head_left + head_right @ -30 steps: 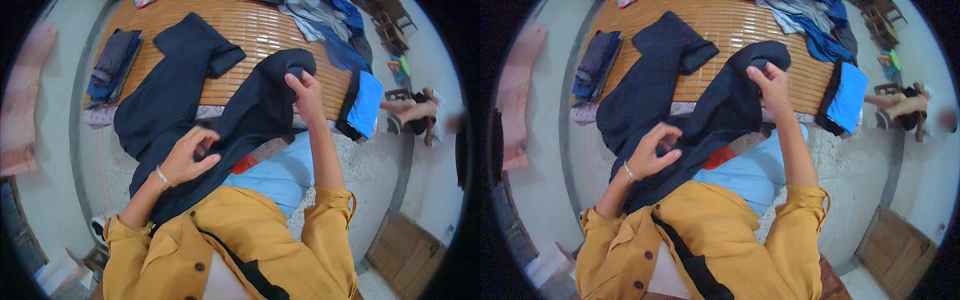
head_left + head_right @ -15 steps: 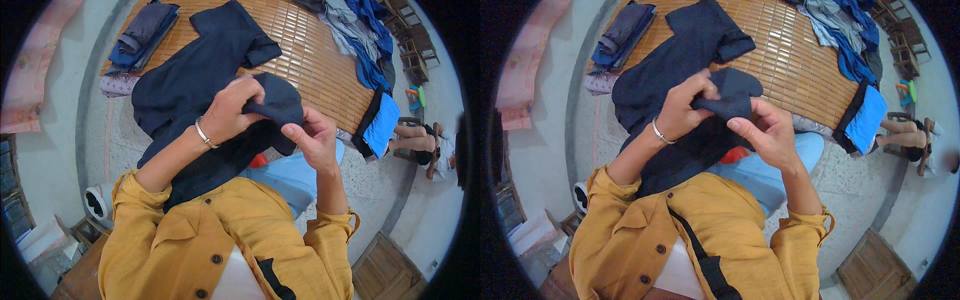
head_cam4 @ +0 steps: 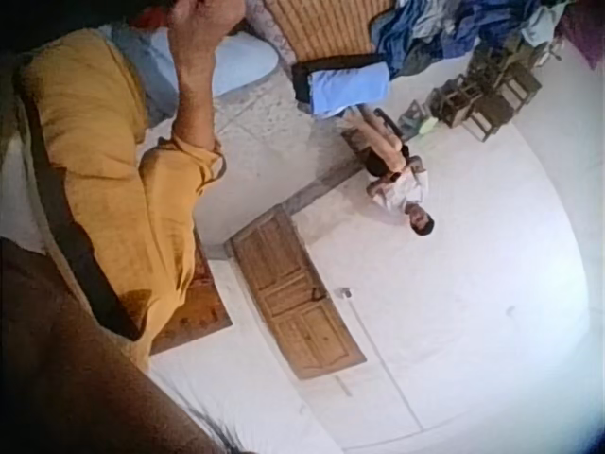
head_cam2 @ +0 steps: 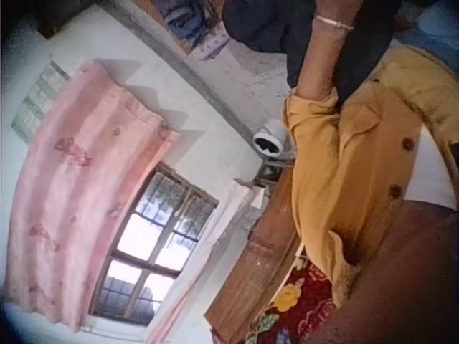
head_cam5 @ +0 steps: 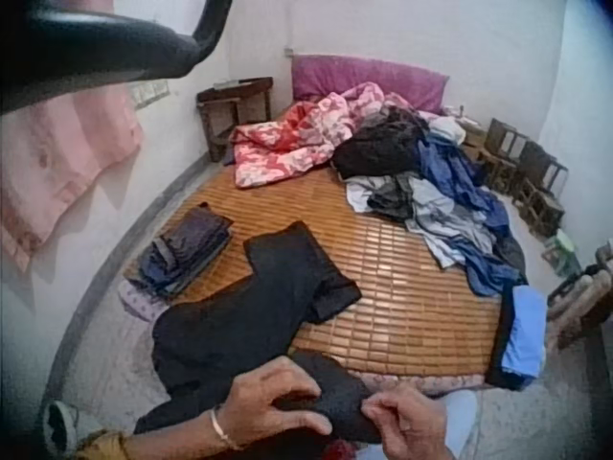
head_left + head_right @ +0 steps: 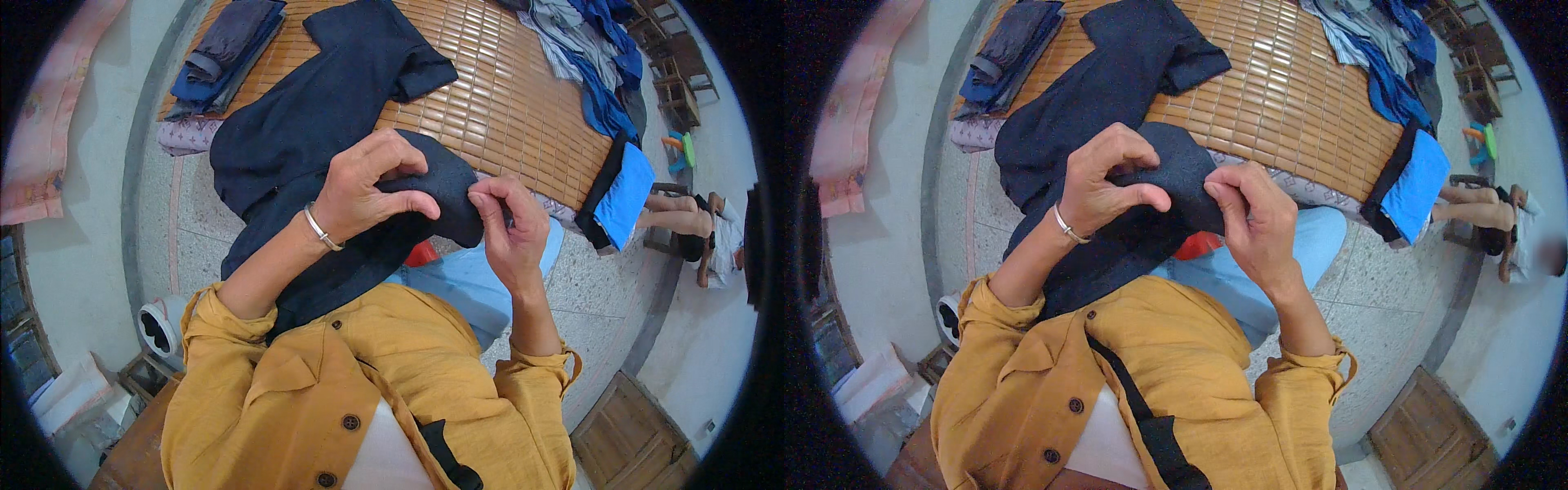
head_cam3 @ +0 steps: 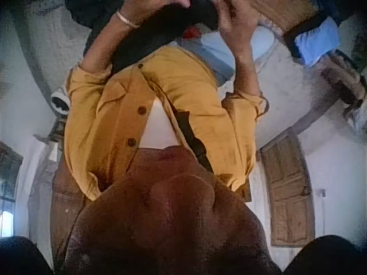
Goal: The person folds a dark grey garment, then a blue t-shirt, and finally a pair of dark trousers on a bamboo mat. Each item is smoothed, folded into a compact rectangle, and placed on a growing stack.
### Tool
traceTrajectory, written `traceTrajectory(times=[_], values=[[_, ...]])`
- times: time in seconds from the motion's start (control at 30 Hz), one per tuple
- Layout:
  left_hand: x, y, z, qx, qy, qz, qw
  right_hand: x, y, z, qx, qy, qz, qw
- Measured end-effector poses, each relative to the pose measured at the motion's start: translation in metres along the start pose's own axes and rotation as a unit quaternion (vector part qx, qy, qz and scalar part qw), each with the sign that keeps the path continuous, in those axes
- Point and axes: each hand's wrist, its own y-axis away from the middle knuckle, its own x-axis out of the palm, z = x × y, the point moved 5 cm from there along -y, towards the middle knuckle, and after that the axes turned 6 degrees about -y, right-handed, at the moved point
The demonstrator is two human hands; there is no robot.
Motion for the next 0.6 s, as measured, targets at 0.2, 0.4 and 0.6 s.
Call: traceTrajectory(times=[0.2, 0.4, 0.6], values=[[0.002, -0.003, -0.009, -0.023, -0.034, 0.021, 0.999, -0.001, 0.007, 0.003, -0.01, 0.026, 0.009, 1.0], [0.017, 0.002, -0.008, -0.055, -0.046, 0.068, 0.995, 0.0, 0.014, -0.003, 0.016, 0.005, 0.016, 1.0], [0.016, 0.004, -0.012, -0.039, -0.071, 0.072, 0.994, -0.006, 0.01, 0.002, -0.032, 0.063, 0.036, 0.997]])
